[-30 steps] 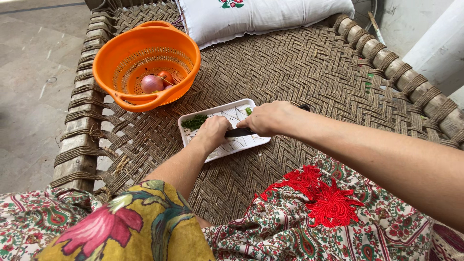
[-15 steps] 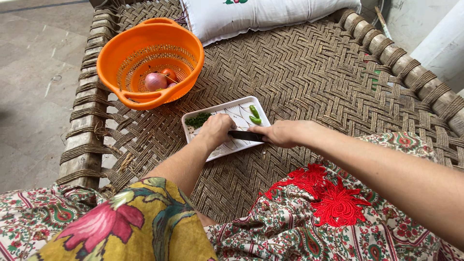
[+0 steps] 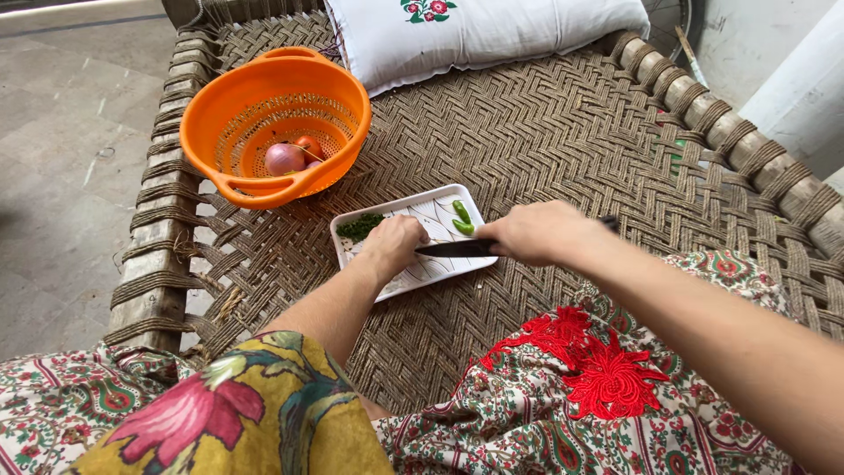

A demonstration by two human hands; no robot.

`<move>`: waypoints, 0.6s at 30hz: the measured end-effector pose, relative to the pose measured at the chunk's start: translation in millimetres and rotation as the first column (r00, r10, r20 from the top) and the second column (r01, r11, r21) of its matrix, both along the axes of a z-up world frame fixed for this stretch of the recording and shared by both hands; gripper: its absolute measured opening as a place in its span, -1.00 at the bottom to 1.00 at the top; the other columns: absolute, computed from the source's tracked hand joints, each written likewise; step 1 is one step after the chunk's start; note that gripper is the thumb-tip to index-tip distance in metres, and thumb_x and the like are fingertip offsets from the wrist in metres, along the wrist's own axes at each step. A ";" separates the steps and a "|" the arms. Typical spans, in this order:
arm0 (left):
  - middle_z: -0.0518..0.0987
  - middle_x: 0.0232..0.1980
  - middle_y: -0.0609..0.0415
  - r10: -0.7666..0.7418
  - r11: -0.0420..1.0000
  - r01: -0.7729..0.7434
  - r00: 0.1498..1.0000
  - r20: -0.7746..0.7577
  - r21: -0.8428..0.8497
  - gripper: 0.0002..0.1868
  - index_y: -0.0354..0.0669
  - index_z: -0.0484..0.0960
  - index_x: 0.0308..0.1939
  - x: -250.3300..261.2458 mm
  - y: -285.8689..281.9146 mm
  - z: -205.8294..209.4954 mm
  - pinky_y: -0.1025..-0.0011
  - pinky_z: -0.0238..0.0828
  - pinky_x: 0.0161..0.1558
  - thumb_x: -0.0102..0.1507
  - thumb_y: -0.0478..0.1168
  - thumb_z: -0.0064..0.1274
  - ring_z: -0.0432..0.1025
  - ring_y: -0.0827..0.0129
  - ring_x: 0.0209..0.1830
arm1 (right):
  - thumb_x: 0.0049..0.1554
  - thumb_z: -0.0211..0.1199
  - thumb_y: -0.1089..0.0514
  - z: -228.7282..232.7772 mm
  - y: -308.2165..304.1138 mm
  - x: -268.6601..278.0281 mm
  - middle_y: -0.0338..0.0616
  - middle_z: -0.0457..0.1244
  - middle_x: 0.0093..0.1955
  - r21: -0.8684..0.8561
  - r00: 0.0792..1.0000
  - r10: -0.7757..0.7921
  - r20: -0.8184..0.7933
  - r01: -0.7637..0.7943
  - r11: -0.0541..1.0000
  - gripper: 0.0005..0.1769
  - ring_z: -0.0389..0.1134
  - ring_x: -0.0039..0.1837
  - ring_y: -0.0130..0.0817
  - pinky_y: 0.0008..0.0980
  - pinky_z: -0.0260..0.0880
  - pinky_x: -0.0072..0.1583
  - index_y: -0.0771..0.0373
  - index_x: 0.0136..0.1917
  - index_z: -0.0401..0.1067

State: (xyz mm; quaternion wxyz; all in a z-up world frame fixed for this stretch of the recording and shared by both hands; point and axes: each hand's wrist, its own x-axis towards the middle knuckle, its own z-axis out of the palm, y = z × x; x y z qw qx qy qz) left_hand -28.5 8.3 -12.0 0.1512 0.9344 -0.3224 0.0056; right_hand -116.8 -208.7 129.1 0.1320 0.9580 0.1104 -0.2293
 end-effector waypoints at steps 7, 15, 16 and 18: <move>0.69 0.00 -0.04 0.032 0.997 -0.035 0.998 -0.044 -0.067 -0.69 -0.09 0.76 -0.07 -6.0 1.1 1.4 0.30 0.54 0.10 0.09 -0.31 0.35 0.59 0.19 -0.01 | 0.20 0.33 -0.04 16.1 -74.7 25.8 -0.23 0.23 -0.38 0.280 0.835 -0.354 -0.421 0.491 0.825 -0.66 0.18 -0.44 -0.45 -0.37 0.23 -0.37 0.25 0.08 0.51; 0.63 -0.04 -0.14 0.172 0.971 -0.172 0.985 -0.015 -0.166 -0.82 -0.08 0.78 -0.16 -23.2 2.3 -7.3 0.11 0.53 0.02 0.15 -0.26 0.31 0.56 -0.04 -0.05 | 0.04 0.43 0.27 -111.5 -9.3 39.0 -0.27 0.31 -0.31 0.729 0.638 -0.429 -0.640 0.681 -0.076 -0.77 0.13 -0.47 -0.62 -0.49 0.20 -0.40 0.27 0.00 0.54; 0.63 -0.04 -0.14 0.181 0.970 -0.181 0.983 -0.015 -0.163 -0.82 -0.08 0.78 -0.16 -25.8 3.5 -7.6 0.11 0.53 0.02 0.15 -0.26 0.31 0.56 -0.04 -0.05 | 0.05 0.39 0.34 -124.5 -0.2 45.6 -0.22 0.44 -0.21 0.728 0.614 -0.431 -0.661 0.663 -0.172 -0.77 0.15 -0.46 -0.65 -0.49 0.24 -0.40 0.32 0.02 0.53; 0.62 -0.03 -0.13 0.193 0.953 -0.196 0.980 -0.036 -0.231 -0.71 -0.08 0.74 -0.10 -30.2 5.9 -7.4 0.09 0.53 0.04 0.11 -0.20 0.36 0.55 -0.06 -0.03 | 0.06 0.31 0.40 -143.4 13.8 54.2 -0.19 0.45 -0.16 0.733 0.596 -0.465 -0.655 0.650 -0.199 -0.74 0.14 -0.46 -0.63 -0.48 0.25 -0.39 0.32 0.05 0.50</move>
